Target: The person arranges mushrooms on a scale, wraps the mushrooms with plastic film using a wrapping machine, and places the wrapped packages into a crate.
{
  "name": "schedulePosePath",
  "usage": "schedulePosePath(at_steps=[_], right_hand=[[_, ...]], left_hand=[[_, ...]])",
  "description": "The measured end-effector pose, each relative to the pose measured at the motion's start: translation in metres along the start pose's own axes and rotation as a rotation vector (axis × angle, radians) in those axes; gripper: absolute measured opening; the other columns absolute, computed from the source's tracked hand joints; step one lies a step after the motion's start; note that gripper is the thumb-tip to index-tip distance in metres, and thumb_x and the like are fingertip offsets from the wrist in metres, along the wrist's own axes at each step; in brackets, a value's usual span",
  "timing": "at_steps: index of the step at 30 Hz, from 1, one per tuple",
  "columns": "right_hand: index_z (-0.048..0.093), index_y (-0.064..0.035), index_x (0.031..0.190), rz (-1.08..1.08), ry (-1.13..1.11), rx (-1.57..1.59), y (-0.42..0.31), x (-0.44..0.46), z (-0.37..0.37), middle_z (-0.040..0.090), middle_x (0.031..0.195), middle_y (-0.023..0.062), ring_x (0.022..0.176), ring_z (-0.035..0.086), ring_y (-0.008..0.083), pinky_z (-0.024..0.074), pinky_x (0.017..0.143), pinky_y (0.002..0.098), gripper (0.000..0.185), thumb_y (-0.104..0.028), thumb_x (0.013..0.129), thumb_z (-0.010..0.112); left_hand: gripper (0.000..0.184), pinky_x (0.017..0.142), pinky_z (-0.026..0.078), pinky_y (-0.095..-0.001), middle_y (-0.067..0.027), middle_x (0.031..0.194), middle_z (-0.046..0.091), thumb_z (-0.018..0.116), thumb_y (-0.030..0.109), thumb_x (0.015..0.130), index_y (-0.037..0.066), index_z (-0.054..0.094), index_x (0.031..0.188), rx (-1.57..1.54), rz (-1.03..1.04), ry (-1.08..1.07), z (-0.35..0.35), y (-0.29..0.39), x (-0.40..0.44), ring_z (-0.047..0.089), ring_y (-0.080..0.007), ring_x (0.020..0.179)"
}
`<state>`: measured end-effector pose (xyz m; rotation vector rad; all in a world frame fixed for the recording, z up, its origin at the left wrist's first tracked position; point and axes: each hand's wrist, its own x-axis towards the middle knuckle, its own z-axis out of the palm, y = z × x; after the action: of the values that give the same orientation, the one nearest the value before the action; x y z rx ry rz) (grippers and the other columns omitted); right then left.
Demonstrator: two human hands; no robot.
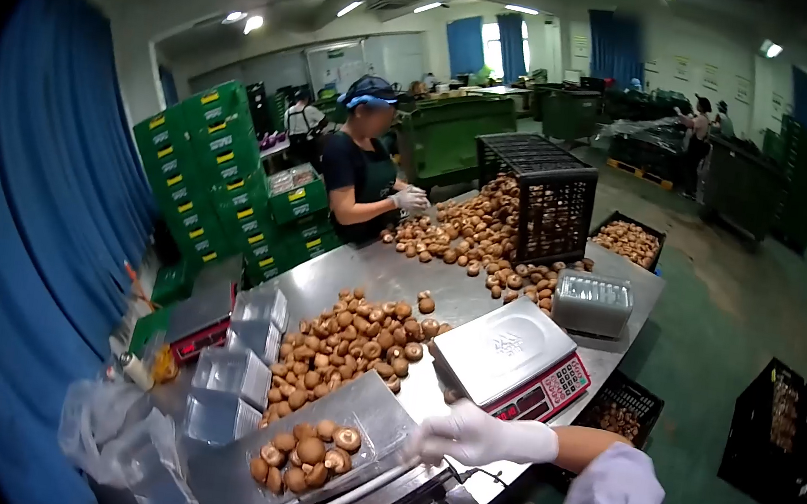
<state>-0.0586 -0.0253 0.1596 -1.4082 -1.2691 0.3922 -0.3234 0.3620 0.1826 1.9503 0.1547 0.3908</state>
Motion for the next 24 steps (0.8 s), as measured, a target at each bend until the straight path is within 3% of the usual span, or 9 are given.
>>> schedulePosePath(at_steps=[2,5,8,10,12,14,17,19,24], right_hand=[[0.057,-0.0018,0.1,-0.279,0.241,0.176,0.034,0.048,-0.002,0.065,0.089,0.0067,0.078,0.064,0.0148,0.053,0.066,0.0277,0.01,-0.007,0.094,0.05],[0.054,0.0001,0.107,-0.327,0.533,-0.277,0.112,0.13,0.003,0.065,0.098,0.0134,0.088,0.065,0.0255,0.0532,0.076,0.0321,0.018,0.0,0.089,0.051],[0.045,0.0002,0.126,-0.1,0.237,-0.756,0.221,0.143,0.009,0.047,0.13,0.0251,0.113,0.054,0.0346,0.0486,0.09,0.0363,0.037,-0.011,0.091,0.051],[0.037,0.0008,0.134,0.024,-0.069,-0.898,0.271,0.129,0.019,0.039,0.138,0.0251,0.118,0.05,0.0339,0.0452,0.094,0.0375,0.045,-0.016,0.094,0.047],[0.047,0.0009,0.121,0.323,0.107,-0.412,0.278,0.121,0.026,0.042,0.132,0.0278,0.113,0.051,0.0394,0.0434,0.092,0.041,0.036,-0.02,0.092,0.048],[0.053,0.003,0.115,0.1,0.025,-0.51,0.271,0.106,0.021,0.058,0.113,0.0239,0.101,0.057,0.0391,0.0457,0.086,0.0407,0.033,-0.023,0.095,0.046],[0.06,0.0038,0.098,-0.117,0.193,-0.441,0.272,0.099,0.027,0.062,0.098,0.022,0.089,0.06,0.0373,0.0462,0.078,0.0416,0.033,-0.026,0.094,0.048],[0.062,0.0039,0.083,0.366,0.226,-0.187,0.23,0.094,0.035,0.065,0.083,0.0191,0.08,0.062,0.0352,0.0459,0.073,0.0423,0.039,-0.031,0.094,0.049],[0.065,0.0022,0.086,0.734,0.239,0.123,0.22,0.081,0.046,0.065,0.078,0.0196,0.073,0.063,0.035,0.047,0.072,0.0437,0.041,-0.034,0.093,0.048]], left_hand=[[0.01,0.07,0.05,-0.0254,-0.0046,0.091,0.061,0.058,0.011,0.089,0.001,0.059,0.092,-0.162,0.226,-0.039,-0.018,-0.016,0.051,0.06,-0.0132,0.077],[0.016,0.081,0.049,-0.0273,-0.0069,0.095,0.06,0.06,0.006,0.084,0.001,0.06,0.099,-0.123,0.286,0.281,0.017,-0.076,0.144,0.059,-0.0153,0.086],[0.031,0.097,0.043,-0.0351,-0.0169,0.12,0.055,0.06,0.005,0.08,0.0,0.059,0.111,0.465,0.314,0.291,0.045,-0.171,0.19,0.055,-0.0277,0.11],[0.039,0.104,0.036,-0.0371,-0.0228,0.136,0.043,0.06,0.009,0.082,0.001,0.056,0.12,0.766,0.252,-0.028,0.057,-0.205,0.182,0.044,-0.0354,0.124],[0.04,0.104,0.035,-0.0381,-0.0258,0.138,0.039,0.059,0.011,0.084,0.002,0.055,0.122,0.655,0.254,-0.081,0.06,-0.249,0.179,0.041,-0.0381,0.126],[0.041,0.105,0.034,-0.0361,-0.0229,0.137,0.042,0.059,0.013,0.085,0.004,0.055,0.125,0.591,0.175,-0.123,0.06,-0.244,0.176,0.04,-0.0346,0.128],[0.034,0.1,0.04,-0.0307,-0.0178,0.135,0.047,0.052,0.013,0.092,-0.003,0.055,0.122,0.217,-0.178,-0.127,0.067,-0.189,0.148,0.051,-0.0244,0.12],[0.023,0.089,0.042,-0.0288,-0.014,0.117,0.052,0.053,0.012,0.092,-0.001,0.056,0.111,0.082,-0.254,-0.083,0.073,-0.157,0.121,0.053,-0.0201,0.104],[0.006,0.066,0.048,-0.0249,-0.0065,0.081,0.062,0.055,0.009,0.091,0.004,0.058,0.09,-0.187,-0.39,0.012,0.085,-0.123,0.091,0.057,-0.0114,0.07]])
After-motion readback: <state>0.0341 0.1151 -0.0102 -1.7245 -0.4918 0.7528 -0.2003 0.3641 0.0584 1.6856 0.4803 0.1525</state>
